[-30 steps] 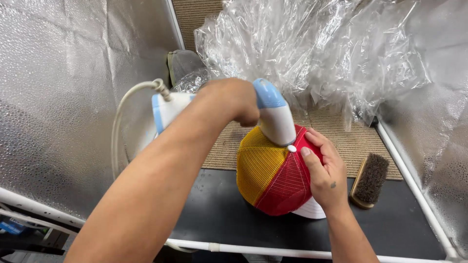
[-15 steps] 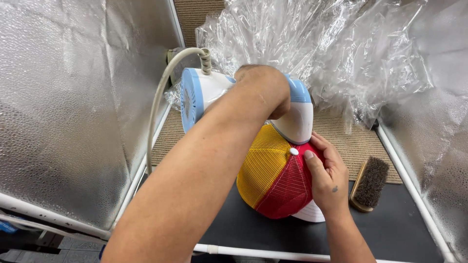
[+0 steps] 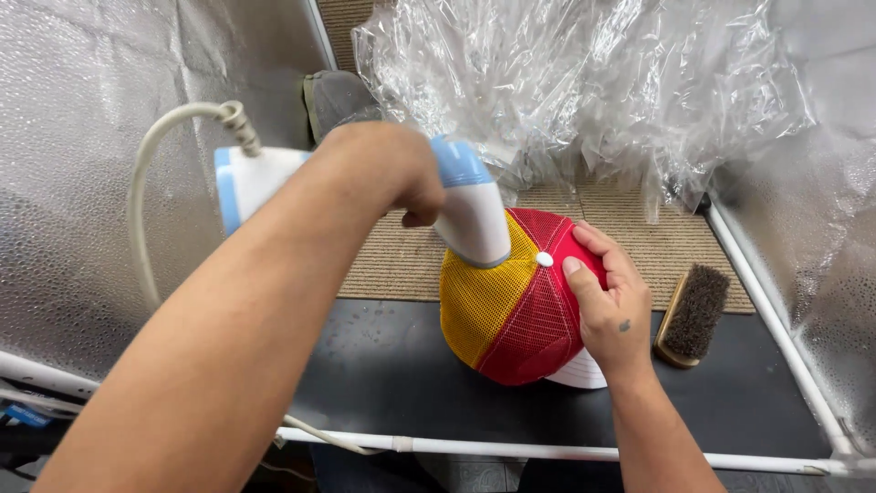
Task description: A person uses a handheld steamer and a brush to clean and reshape a trucker hat inside a small workspace.
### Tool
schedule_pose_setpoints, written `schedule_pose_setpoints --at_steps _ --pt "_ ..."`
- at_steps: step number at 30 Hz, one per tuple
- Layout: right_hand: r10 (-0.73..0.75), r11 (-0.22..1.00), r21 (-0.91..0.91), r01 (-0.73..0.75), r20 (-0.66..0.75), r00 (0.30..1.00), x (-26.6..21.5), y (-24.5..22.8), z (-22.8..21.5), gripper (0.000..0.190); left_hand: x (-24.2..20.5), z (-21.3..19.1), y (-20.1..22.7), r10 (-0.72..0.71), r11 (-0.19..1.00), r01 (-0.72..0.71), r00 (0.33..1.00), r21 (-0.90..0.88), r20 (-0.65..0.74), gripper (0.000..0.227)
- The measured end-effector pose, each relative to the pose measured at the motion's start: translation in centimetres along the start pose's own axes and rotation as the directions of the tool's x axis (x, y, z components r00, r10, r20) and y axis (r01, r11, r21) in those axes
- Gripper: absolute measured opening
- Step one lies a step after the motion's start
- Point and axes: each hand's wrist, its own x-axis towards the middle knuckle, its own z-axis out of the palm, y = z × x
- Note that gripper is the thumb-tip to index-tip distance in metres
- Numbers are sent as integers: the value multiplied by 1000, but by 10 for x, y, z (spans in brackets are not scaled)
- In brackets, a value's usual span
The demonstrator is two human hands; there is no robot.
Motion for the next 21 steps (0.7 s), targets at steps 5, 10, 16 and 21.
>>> schedule_pose_setpoints --at_steps 5,10,16,21 --pt "-5 1000 -6 5 18 1000 1 -1 0 41 -14 7 -10 6 995 -3 1000 -97 22 52" --pt "-1 1000 -22 2 30 1000 1 -1 -1 41 10 9 0 37 990 -44 998 -135 -57 49" --pt "12 999 -39 -11 19 1000 -2 -1 -1 40 9 14 -1 47 986 -63 993 -154 -108 43" --pt "13 1000 -26 -12 34 999 1 -4 1 41 -14 8 -15 62 994 -62 998 -85 5 53"
